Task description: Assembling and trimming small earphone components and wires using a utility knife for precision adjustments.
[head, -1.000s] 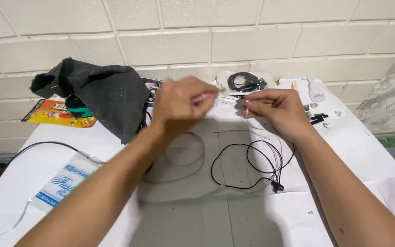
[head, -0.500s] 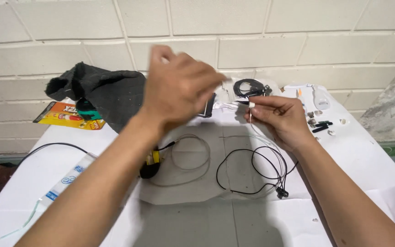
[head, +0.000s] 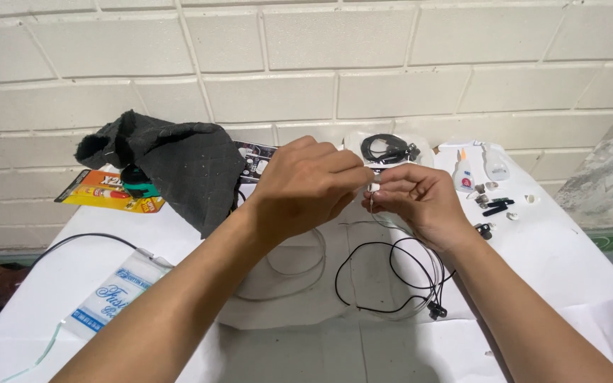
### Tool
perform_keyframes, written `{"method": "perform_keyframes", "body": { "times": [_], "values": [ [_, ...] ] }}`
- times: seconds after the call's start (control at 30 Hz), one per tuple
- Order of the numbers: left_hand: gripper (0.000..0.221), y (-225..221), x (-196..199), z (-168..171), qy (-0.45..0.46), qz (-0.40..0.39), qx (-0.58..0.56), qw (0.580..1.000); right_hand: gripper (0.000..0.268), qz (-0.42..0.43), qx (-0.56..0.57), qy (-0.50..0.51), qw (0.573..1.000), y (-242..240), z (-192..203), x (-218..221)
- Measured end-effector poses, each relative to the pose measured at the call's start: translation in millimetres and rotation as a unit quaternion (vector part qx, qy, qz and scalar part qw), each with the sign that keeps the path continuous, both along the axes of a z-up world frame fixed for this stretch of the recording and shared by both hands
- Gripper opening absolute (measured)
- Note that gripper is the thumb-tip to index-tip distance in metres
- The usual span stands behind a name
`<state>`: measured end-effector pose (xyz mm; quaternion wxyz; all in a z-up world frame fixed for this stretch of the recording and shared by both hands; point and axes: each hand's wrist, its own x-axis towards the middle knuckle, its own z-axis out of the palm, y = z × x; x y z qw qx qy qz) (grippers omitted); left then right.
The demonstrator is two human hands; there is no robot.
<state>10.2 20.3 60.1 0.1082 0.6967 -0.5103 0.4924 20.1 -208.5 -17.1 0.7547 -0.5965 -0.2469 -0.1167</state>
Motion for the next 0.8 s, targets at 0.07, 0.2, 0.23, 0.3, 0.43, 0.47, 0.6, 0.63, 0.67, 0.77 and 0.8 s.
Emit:
{"method": "perform_keyframes", "body": {
  "times": [0.07, 0.2, 0.23, 0.3, 0.43, 0.47, 0.6, 0.63, 0.67, 0.77, 0.8],
  "values": [
    [0.009, 1, -1, 2, -0.008, 0.007, -0.002, 1.000, 0.024, -0.001, 0.007, 0.001, 1.000, 3, 8, -5],
    [0.009, 5, 1, 6, -0.029, 0.009, 0.004, 1.000, 0.024, 0.002, 0.023, 0.005, 1.000, 3, 10, -8],
    [0.009, 5, 0, 6, -0.030, 0.008, 0.004, 1.000, 0.024, 0.001, 0.023, 0.004, 1.000, 4, 10, -8],
    [0.008, 3, -2, 4, -0.027, -0.006, 0.002, 1.000, 0.024, 0.004, 0.021, -0.001, 1.000, 5, 11, -9],
    [0.009, 1, -7, 4, -0.003, -0.004, -0.004, 1.000, 0.022, -0.019, 0.016, -0.006, 1.000, 12, 20, -18],
    [0.007, 0, -8, 4, 0.030, -0.002, -0.014, 0.999, 0.023, -0.033, -0.002, -0.022, 0.999, 15, 24, -22],
    [0.006, -8, -4, -6, 0.219, 0.029, -0.059, 0.973, 0.022, -0.085, -0.086, -0.094, 0.988, 5, 18, -15],
    [0.006, -11, -5, -2, 0.220, 0.029, -0.058, 0.973, 0.022, -0.085, -0.086, -0.094, 0.988, 8, 23, -20],
    [0.008, -13, -7, 2, 0.409, 0.073, -0.104, 0.904, 0.020, -0.144, -0.148, -0.142, 0.968, 11, 28, -25],
    [0.020, -13, -12, 11, 0.629, 0.096, -0.154, 0.756, 0.019, -0.236, -0.238, -0.219, 0.916, 14, 37, -33],
    [0.023, -11, -14, 12, 0.674, 0.080, -0.162, 0.716, 0.019, -0.270, -0.265, -0.246, 0.892, 15, 39, -34]
  ]
}}
